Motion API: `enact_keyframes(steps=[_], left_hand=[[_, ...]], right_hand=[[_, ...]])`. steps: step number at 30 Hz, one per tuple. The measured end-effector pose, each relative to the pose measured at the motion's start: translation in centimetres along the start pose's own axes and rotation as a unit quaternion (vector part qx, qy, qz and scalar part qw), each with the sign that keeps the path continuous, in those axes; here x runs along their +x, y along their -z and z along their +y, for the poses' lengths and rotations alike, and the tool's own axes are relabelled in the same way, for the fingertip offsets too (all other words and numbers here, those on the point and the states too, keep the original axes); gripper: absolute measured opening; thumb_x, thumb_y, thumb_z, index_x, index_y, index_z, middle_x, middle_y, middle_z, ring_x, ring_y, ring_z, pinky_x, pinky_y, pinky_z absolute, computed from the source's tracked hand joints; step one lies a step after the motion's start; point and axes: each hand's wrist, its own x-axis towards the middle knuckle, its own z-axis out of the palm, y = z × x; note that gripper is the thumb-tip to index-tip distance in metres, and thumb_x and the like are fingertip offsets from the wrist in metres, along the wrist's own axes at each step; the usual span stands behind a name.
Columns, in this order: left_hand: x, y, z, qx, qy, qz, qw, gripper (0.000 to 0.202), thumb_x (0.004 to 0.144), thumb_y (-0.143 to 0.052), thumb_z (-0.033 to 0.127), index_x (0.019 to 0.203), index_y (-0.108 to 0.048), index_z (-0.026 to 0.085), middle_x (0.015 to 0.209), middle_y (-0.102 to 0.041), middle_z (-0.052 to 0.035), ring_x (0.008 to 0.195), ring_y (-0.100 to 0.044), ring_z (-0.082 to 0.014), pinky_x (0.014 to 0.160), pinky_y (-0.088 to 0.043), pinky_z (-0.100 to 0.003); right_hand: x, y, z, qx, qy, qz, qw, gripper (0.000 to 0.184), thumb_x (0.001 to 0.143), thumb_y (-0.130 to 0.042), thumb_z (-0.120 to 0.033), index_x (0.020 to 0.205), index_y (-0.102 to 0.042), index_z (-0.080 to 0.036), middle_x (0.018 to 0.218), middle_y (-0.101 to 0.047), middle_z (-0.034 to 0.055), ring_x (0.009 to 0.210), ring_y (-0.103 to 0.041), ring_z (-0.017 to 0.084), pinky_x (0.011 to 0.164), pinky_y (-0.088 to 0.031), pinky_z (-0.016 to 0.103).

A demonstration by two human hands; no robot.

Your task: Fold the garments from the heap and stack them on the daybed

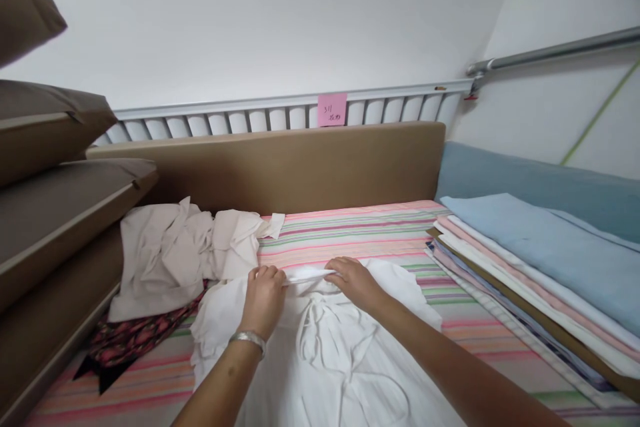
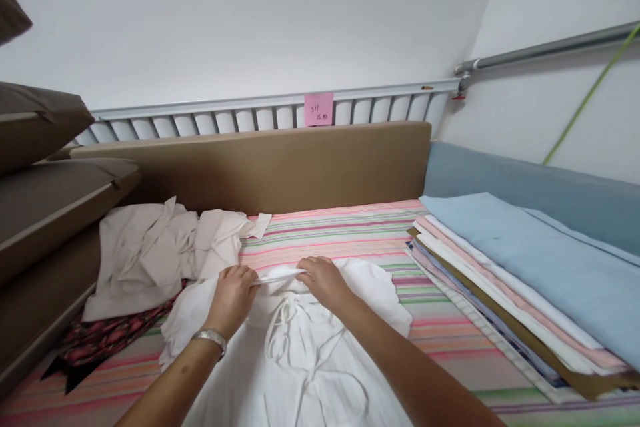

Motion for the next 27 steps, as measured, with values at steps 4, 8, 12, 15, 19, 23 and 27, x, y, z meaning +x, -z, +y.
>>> enact_keyframes(steps=[4,8,12,15,19,23,27], left_hand=[[-0.1,0.4,-0.6,0.005,0.022,-0.018,1.0,0.008,0.08,-0.048,0.018,0.08,-0.055,0.018,0.083,-0.062,-0.007,0.085,-0.056,-0.0218,0.077,-0.036,-0.032],[0.3,1.6,-1.2,-0.027,0.085,-0.069,0.994,0.011,0.08,-0.053,0.03,0.085,-0.055,0.021,0.076,-0.065,-0.0038,0.074,-0.06,-0.0197,0.065,-0.035,-0.027],[3.7,1.1,-2.2,-0.069,0.145,-0.092,0.983,0.023,0.076,-0.057,0.042,0.086,-0.059,0.021,0.082,-0.067,-0.0051,0.079,-0.061,-0.0197,0.066,-0.037,-0.025],[7.0,-0.7,-4.2,-0.097,0.198,-0.11,0.969,0.027,0.074,-0.058,0.043,0.088,-0.061,0.02,0.088,-0.068,-0.0058,0.081,-0.062,-0.018,0.066,-0.04,-0.023],[7.6,-2.6,-8.3,-0.082,0.253,-0.121,0.956,0.035,0.082,-0.047,0.04,0.102,-0.058,0.014,0.092,-0.068,-0.0091,0.084,-0.063,-0.0178,0.069,-0.043,-0.024],[3.0,-2.2,-11.7,-0.04,0.237,-0.123,0.963,0.033,0.085,-0.042,0.031,0.109,-0.055,0.014,0.105,-0.065,-0.0108,0.099,-0.059,-0.0184,0.083,-0.041,-0.026],[-1.6,-1.6,-13.1,0.0,0.223,-0.136,0.965,0.033,0.084,-0.043,0.032,0.11,-0.056,0.017,0.115,-0.061,-0.0104,0.11,-0.052,-0.0222,0.091,-0.037,-0.033]], right_hand=[[-0.4,0.6,1.0,-0.096,-0.017,-0.031,0.995,0.012,0.08,-0.054,-0.021,0.089,-0.062,-0.021,0.097,-0.066,0.005,0.097,-0.056,0.02,0.097,-0.027,0.036],[-0.7,1.9,2.9,-0.115,-0.05,-0.05,0.991,0.012,0.08,-0.052,-0.022,0.082,-0.063,-0.02,0.092,-0.067,0.0047,0.091,-0.058,0.02,0.086,-0.034,0.031],[1.2,2.6,4.1,-0.047,-0.108,-0.058,0.991,0.014,0.078,-0.054,-0.032,0.082,-0.064,-0.022,0.089,-0.068,0.0017,0.083,-0.059,0.018,0.068,-0.038,0.024],[4.2,2.2,4.4,-0.041,-0.165,-0.032,0.985,0.027,0.079,-0.054,-0.036,0.099,-0.062,-0.021,0.096,-0.067,0.0046,0.088,-0.059,0.02,0.071,-0.039,0.026],[5.7,0.9,4.6,-0.044,-0.198,0.039,0.978,0.048,0.086,-0.043,-0.042,0.127,-0.046,-0.017,0.109,-0.063,0.0102,0.098,-0.057,0.022,0.078,-0.042,0.03],[2.5,-0.7,3.6,-0.038,-0.076,0.101,0.991,0.033,0.086,-0.045,-0.031,0.114,-0.058,-0.019,0.113,-0.061,0.0078,0.106,-0.053,0.02,0.092,-0.038,0.032],[0.7,-3.0,0.0,0.055,-0.025,0.061,0.996,0.026,0.086,-0.044,-0.025,0.101,-0.065,-0.021,0.104,-0.065,0.004,0.099,-0.056,0.015,0.088,-0.04,0.026]])
